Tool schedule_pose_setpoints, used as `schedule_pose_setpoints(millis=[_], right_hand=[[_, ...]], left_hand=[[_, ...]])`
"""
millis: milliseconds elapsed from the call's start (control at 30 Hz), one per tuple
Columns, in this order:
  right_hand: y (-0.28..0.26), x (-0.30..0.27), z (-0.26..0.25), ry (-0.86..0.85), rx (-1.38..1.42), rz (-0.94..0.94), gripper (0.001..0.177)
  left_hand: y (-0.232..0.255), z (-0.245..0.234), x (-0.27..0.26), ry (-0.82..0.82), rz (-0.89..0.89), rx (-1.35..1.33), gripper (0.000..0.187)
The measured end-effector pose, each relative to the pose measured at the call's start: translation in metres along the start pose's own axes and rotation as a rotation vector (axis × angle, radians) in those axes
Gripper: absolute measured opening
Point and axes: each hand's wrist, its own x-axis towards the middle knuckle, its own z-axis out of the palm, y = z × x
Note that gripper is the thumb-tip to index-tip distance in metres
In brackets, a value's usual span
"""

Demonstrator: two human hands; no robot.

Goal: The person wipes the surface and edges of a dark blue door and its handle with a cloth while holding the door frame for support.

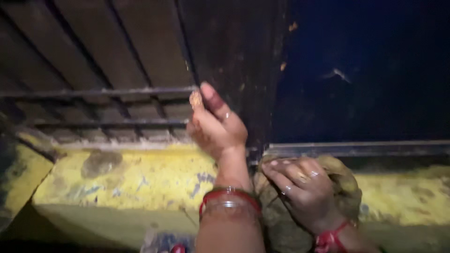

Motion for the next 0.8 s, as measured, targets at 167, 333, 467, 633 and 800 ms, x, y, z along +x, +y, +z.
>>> schedule_pose_setpoints(millis=[167, 333, 467, 633, 800], right_hand=[[0.001, -0.005, -0.003, -0.308, -0.041, -0.111, 0.035], [-0.009, 0.000, -0.002, -0.074, -0.025, 0.035, 0.039], [-0.016, -0.006, -0.003, -0.166, 0.026, 0.064, 0.041], [-0.004, -0.001, -0.009, -0.238, 0.094, -0.035, 0.041], [-0.016, -0.015, 0.000, -0.164, 0.106, 0.034, 0.038]], left_hand=[[-0.002, -0.003, -0.003, -0.037, 0.015, -0.086, 0.057], [-0.011, -0.001, -0.012, 0.003, 0.056, -0.124, 0.059], [-0.005, -0.003, -0.006, 0.005, 0.024, -0.077, 0.059], [0.001, -0.008, -0.005, -0.020, 0.003, -0.080, 0.059], [-0.007, -0.007, -0.008, -0.046, -0.012, -0.067, 0.057]])
